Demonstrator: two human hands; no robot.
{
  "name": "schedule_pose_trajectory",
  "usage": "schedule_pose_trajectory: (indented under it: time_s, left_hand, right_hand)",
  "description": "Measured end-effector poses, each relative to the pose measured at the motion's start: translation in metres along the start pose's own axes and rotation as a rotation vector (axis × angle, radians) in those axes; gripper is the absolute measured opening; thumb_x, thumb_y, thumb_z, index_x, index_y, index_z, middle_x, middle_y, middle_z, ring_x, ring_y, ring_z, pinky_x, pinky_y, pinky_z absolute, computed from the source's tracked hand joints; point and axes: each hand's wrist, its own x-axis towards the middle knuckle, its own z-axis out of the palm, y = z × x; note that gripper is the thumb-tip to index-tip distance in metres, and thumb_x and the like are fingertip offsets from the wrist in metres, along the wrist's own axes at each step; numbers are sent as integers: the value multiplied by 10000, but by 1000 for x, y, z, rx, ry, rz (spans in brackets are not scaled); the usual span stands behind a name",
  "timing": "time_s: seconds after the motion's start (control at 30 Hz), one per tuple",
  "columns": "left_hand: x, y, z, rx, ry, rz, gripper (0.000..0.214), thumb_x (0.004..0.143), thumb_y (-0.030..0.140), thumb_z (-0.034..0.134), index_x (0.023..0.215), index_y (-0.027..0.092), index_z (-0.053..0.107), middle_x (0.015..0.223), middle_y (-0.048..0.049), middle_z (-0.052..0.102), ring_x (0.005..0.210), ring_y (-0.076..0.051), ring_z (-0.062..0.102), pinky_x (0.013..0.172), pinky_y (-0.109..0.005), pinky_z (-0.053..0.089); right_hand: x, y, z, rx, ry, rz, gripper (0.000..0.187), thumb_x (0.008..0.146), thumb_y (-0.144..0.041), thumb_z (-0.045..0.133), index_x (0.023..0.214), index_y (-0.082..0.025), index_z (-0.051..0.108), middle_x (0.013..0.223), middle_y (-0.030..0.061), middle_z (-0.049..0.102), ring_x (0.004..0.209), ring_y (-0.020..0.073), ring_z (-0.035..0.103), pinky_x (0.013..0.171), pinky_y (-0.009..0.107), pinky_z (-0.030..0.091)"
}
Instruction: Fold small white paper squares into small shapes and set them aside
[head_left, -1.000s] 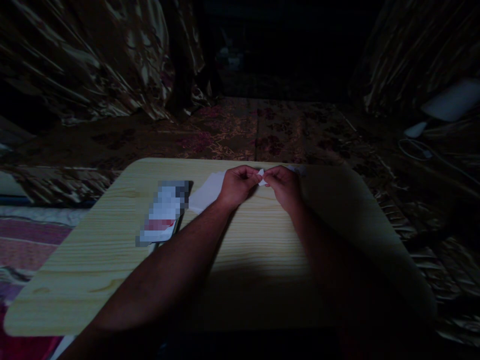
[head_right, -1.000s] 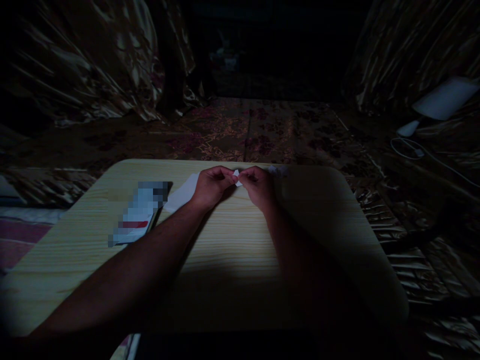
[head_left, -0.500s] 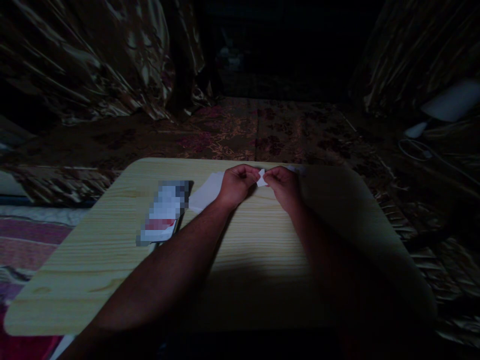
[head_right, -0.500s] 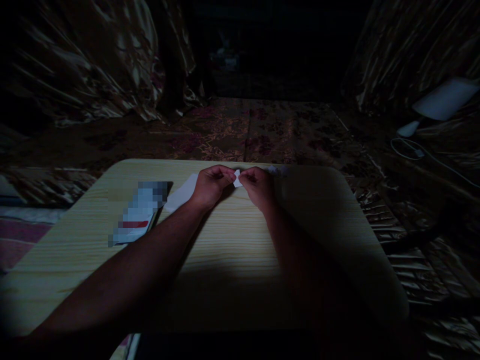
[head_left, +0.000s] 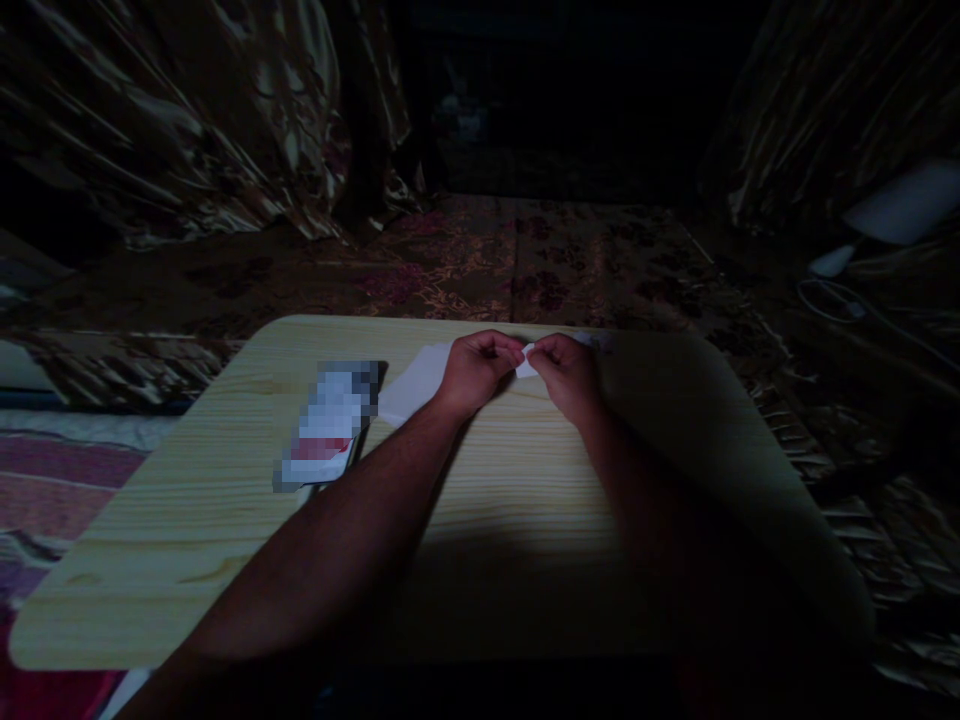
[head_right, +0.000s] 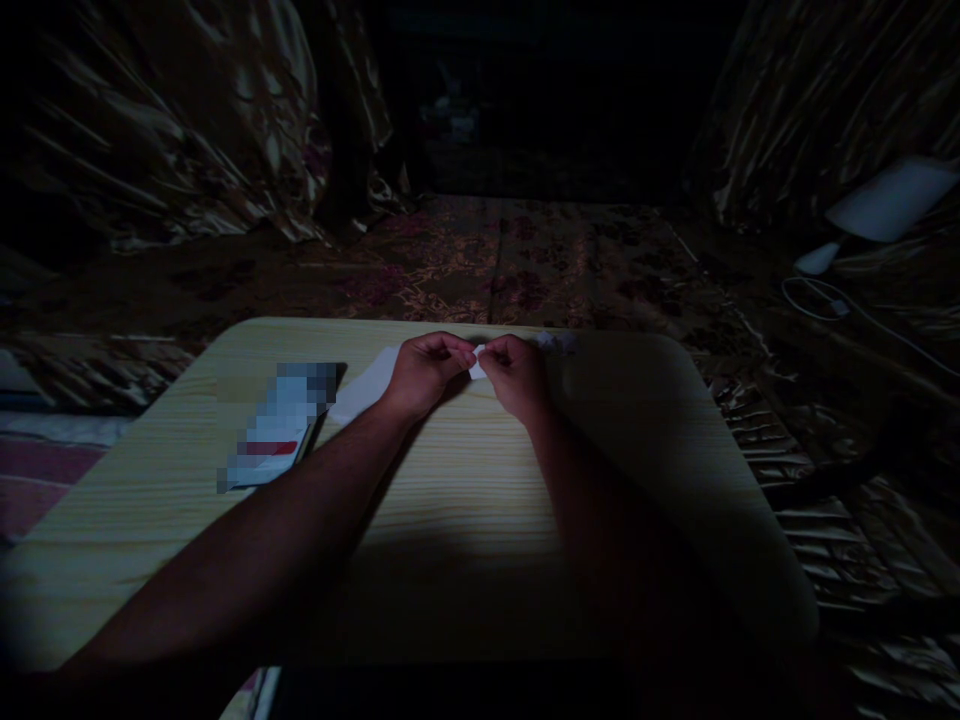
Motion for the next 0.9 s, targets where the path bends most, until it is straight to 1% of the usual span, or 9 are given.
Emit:
schedule_pose_trajectory:
  time_s: [0.1,0.23,0.37,0.47,0.6,0.77,0.9]
  left_hand:
    - [0,1,0,13,-19,7,294,585,336,895,757,145,752,705,-37,712,604,-112,577,590,-242,447]
    - [0,1,0,28,-34,1,302,559,320,902,752,144,749,695,-38,713,590,-116,574,573,-243,442]
    - [2,-2,-1,-16,14,-20,309,577,321,886,788,147,741,721,-39,725,593,-121,586,576,-248,451]
    - [4,-3,-3,-51,63,-18,296,586,300,876,798,151,732,710,-24,717,593,-111,585,592,-244,457]
    - [5,-3,-3,-82,91,-16,277,591,275,868,795,155,725,700,-12,706,593,-100,581,590,-232,449]
    - [4,-3,-2,-120,59,-35,286,599,289,864,804,155,716,702,-15,700,594,-107,586,595,-246,458]
    - [4,-3,-2,-102,0,-68,286,603,303,854,799,150,713,696,-16,692,591,-113,580,592,-253,451]
  right_hand:
    - [-1,0,0,-41,-14,-15,143,749,-333,653,750,-191,638,657,-13,639,626,142,569,590,275,420]
    - [-1,-4,0,-95,-1,-15,134,751,-329,648,736,-197,637,640,-16,634,618,144,565,578,273,419]
    - [0,-3,2,-14,-19,19,197,742,-380,684,803,-196,647,700,0,667,645,151,590,601,284,457]
    - [1,-1,3,54,-17,67,264,716,-409,710,854,-194,642,714,2,671,631,152,593,583,286,471]
    - [1,-3,1,53,-26,94,241,731,-409,696,805,-187,637,673,0,660,593,144,590,573,283,467]
    - [-1,-7,-2,-34,-14,67,189,751,-371,683,738,-186,646,603,-9,634,579,141,578,571,274,439]
    - [-2,-8,-2,-73,-28,36,172,766,-359,670,733,-191,655,620,-10,643,594,135,557,579,268,423]
